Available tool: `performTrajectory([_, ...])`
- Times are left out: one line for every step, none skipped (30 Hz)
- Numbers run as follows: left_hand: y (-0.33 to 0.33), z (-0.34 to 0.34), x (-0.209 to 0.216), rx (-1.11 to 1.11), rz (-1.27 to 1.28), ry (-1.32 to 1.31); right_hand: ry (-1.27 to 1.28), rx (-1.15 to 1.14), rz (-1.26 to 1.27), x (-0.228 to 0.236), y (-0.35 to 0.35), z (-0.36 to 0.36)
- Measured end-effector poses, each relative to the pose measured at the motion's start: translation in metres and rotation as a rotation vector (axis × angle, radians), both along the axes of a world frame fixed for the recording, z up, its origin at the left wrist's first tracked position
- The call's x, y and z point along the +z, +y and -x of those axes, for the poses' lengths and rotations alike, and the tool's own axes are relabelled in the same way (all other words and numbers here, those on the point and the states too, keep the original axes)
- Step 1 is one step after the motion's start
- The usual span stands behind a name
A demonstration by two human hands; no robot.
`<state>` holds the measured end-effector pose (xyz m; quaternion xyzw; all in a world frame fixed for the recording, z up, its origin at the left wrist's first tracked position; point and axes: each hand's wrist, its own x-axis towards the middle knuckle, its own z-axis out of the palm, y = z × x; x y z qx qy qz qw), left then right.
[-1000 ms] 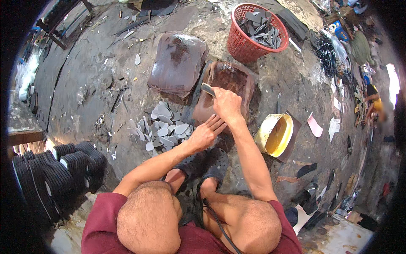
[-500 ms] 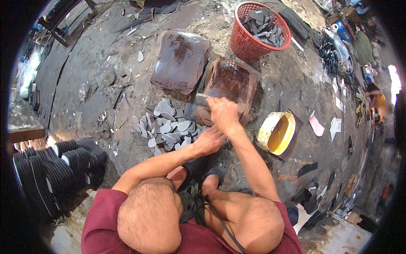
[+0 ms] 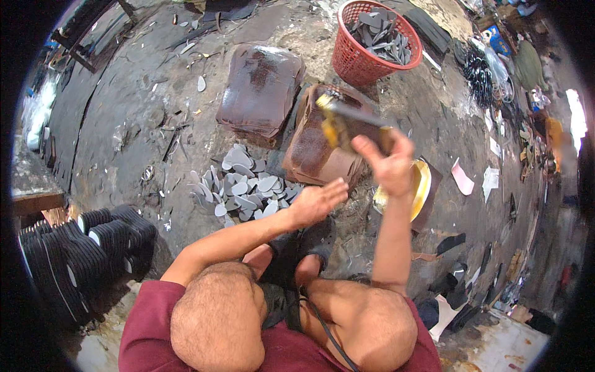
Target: The person applies a yellowish liquid to the surface of stacked brown shoe soles using a brush. They repeatedly dip the brush into a yellow container and spread the liquid over the soles, occasionally lifting and repositioning the stack.
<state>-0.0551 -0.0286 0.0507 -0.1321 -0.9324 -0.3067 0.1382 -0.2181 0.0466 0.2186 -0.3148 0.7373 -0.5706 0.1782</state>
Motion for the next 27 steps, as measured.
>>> performTrajectory([-0.006, 0.01, 0.001, 0.069, 0.037, -0.012, 0.035, 0.005, 0.019, 0.011, 0.004, 0.02])
performTrajectory([-0.012, 0.016, 0.0, 0.145, 0.079, -0.028, 0.083, 0.022, -0.02, 0.03, 0.002, 0.032])
performTrajectory([-0.017, 0.015, -0.004, 0.146, 0.111, -0.06, 0.18, 0.047, -0.031, 0.032, -0.001, 0.045])
performTrajectory([-0.021, 0.014, -0.008, 0.147, 0.139, -0.089, 0.281, 0.07, -0.048, 0.034, -0.005, 0.059])
performTrajectory([-0.024, 0.013, -0.013, 0.15, 0.167, -0.12, 0.33, 0.095, -0.09, 0.029, -0.009, 0.071])
performTrajectory([-0.02, 0.014, -0.014, 0.158, 0.186, -0.114, 0.381, 0.116, -0.141, 0.017, -0.011, 0.084])
performTrajectory([-0.017, 0.013, -0.015, 0.165, 0.206, -0.111, 0.428, 0.136, -0.19, 0.006, -0.012, 0.091])
performTrajectory([-0.014, 0.012, -0.017, 0.174, 0.227, -0.109, 0.416, 0.167, -0.204, -0.01, -0.016, 0.091])
performTrajectory([-0.015, 0.011, -0.015, 0.17, 0.23, -0.094, 0.465, 0.258, -0.302, -0.033, -0.021, 0.096])
performTrajectory([-0.016, 0.01, -0.011, 0.165, 0.223, -0.114, 0.514, 0.345, -0.406, -0.058, -0.024, 0.103])
performTrajectory([-0.016, 0.012, -0.006, 0.155, 0.212, -0.13, 0.598, 0.403, -0.38, -0.082, -0.028, 0.109])
performTrajectory([-0.018, 0.011, -0.004, 0.148, 0.207, -0.153, 0.678, 0.464, -0.346, -0.105, -0.035, 0.115])
performTrajectory([-0.018, 0.012, -0.004, 0.15, 0.208, -0.148, 0.641, 0.422, -0.343, -0.12, -0.04, 0.129])
performTrajectory([-0.018, 0.013, -0.006, 0.15, 0.21, -0.143, 0.569, 0.301, -0.388, -0.131, -0.044, 0.147])
performTrajectory([-0.017, 0.013, -0.007, 0.15, 0.21, -0.142, 0.522, 0.241, -0.557, -0.129, -0.053, 0.164])
performTrajectory([-0.017, 0.012, -0.006, 0.147, 0.201, -0.157, 0.471, 0.184, -0.723, -0.123, -0.058, 0.174])
performTrajectory([-0.022, 0.007, -0.004, 0.15, 0.199, -0.183, 0.515, 0.236, -0.813, -0.107, -0.075, 0.159])
performTrajectory([-0.02, 0.016, 0.001, 0.119, 0.182, -0.17, 0.885, 0.382, -0.614, -0.125, -0.068, 0.176])
performTrajectory([-0.024, 0.014, 0.0, 0.128, 0.178, -0.171, 0.893, 0.524, -0.58, -0.123, -0.073, 0.158])
performTrajectory([-0.028, 0.013, -0.001, 0.135, 0.174, -0.172, 0.899, 0.664, -0.544, -0.12, -0.076, 0.142])
performTrajectory([-0.027, 0.008, 0.0, 0.14, 0.162, -0.175, 0.751, 0.694, -0.67, -0.11, -0.076, 0.143])
performTrajectory([-0.027, 0.009, -0.002, 0.146, 0.161, -0.172, 0.748, 0.549, -0.75, -0.102, -0.066, 0.146])
performTrajectory([-0.027, 0.009, -0.004, 0.153, 0.16, -0.171, 0.617, 0.405, -0.876, -0.093, -0.055, 0.148])
performTrajectory([-0.026, 0.009, -0.004, 0.158, 0.155, -0.168, 0.481, 0.257, -0.998, -0.08, -0.042, 0.149])
performTrajectory([-0.024, 0.015, -0.001, 0.14, 0.142, -0.137, 0.469, 0.193, -0.968, -0.085, -0.017, 0.16])
performTrajectory([-0.022, 0.019, 0.0, 0.128, 0.131, -0.126, 0.446, 0.167, -0.984, -0.097, 0.003, 0.16])
performTrajectory([-0.023, 0.02, 0.0, 0.126, 0.128, -0.122, 0.423, 0.151, -0.988, -0.108, 0.018, 0.151])
